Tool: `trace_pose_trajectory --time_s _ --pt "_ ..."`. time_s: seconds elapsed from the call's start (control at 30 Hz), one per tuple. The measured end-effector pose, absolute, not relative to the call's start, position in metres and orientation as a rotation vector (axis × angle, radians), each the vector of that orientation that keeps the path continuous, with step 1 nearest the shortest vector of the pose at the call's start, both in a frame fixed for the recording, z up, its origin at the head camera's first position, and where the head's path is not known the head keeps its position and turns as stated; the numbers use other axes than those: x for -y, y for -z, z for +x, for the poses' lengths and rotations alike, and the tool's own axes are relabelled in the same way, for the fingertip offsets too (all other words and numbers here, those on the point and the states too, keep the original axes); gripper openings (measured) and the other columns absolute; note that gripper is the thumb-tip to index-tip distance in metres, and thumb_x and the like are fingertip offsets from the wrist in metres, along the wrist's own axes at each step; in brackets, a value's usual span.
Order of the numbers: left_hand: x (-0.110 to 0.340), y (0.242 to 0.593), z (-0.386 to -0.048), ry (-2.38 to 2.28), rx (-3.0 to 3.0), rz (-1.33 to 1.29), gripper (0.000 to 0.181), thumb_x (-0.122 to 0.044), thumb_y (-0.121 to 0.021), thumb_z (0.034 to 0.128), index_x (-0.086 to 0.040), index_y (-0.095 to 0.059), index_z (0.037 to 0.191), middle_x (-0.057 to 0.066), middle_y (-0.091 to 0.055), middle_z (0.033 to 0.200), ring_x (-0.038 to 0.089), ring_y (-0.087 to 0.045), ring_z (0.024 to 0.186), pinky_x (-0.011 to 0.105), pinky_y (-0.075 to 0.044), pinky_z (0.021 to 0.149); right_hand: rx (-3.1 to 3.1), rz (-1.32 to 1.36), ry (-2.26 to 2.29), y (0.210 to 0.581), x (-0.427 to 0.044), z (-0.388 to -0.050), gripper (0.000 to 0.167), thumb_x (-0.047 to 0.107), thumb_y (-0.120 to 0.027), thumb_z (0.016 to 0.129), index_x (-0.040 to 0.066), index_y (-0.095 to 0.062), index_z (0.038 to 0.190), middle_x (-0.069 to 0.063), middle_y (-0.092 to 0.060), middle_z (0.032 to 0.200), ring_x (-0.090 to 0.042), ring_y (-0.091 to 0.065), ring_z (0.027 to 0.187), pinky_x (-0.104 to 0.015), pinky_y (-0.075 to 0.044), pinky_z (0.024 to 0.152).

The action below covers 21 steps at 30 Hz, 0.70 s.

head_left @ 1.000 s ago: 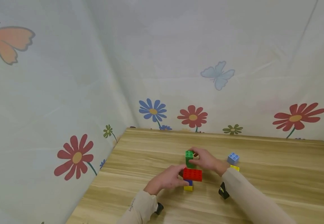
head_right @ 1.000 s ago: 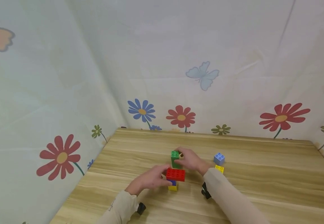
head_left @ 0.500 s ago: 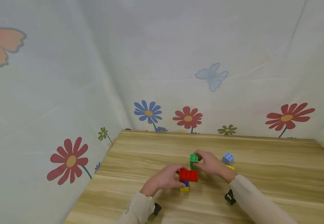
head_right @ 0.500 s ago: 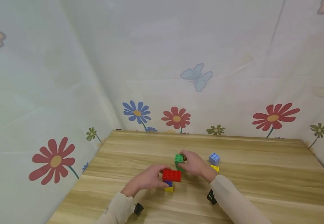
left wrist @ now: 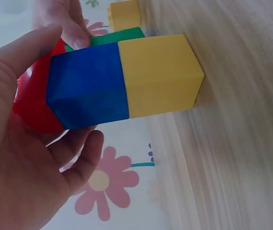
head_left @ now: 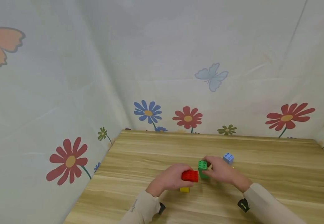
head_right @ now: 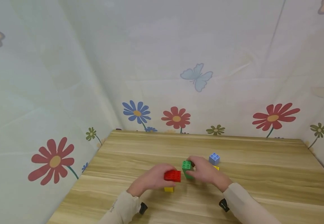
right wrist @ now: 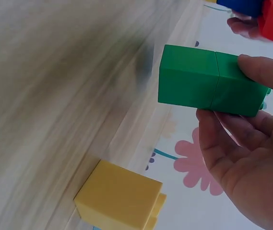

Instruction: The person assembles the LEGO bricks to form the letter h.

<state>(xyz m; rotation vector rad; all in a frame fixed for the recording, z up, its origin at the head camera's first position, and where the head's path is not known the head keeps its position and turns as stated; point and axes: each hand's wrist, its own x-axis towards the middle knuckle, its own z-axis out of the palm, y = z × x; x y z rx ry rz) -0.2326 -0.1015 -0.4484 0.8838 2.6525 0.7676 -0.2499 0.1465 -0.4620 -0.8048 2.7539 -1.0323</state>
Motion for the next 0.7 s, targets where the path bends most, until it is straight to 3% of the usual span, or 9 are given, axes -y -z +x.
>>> trace_pose_trajectory --time_s 0.23,0.43,0.7 --pt "0.095 0.452 -0.236 -0.789 -2.664 0.970 0.031 -0.030 -0.081 0.0958 -0.014 -0.070 0.120 -0.011 -0.066 0.100 0.005 -0.057 0.085 0.020 -0.051 0.078 -2.704 -0.905 1.042 0.465 -0.152 -0.240 0.028 0.013 -0.082 0.093 0.003 -0.068 0.115 0.006 -0.067 0.100 -0.013 -0.062 0.092 -0.029 -0.055 0.078" --pt "0.090 0.452 -0.235 -0.665 -2.737 1.006 0.040 -0.037 -0.076 0.0989 -0.013 -0.068 0.131 -0.007 -0.069 0.111 0.005 -0.058 0.090 0.019 -0.051 0.079 -2.675 -0.923 1.044 0.464 -0.155 -0.234 0.032 0.013 -0.083 0.092 0.001 -0.068 0.118 0.005 -0.069 0.102 -0.012 -0.063 0.092 -0.028 -0.057 0.078" --pt "0.083 0.448 -0.232 -0.542 -2.795 1.053 0.039 -0.034 -0.072 0.1001 -0.013 -0.067 0.133 -0.001 -0.070 0.118 0.009 -0.059 0.093 0.020 -0.051 0.080 -2.618 -0.963 1.092 0.465 -0.159 -0.229 0.030 0.014 -0.081 0.095 0.001 -0.067 0.117 0.005 -0.069 0.102 -0.012 -0.065 0.093 -0.028 -0.057 0.077"
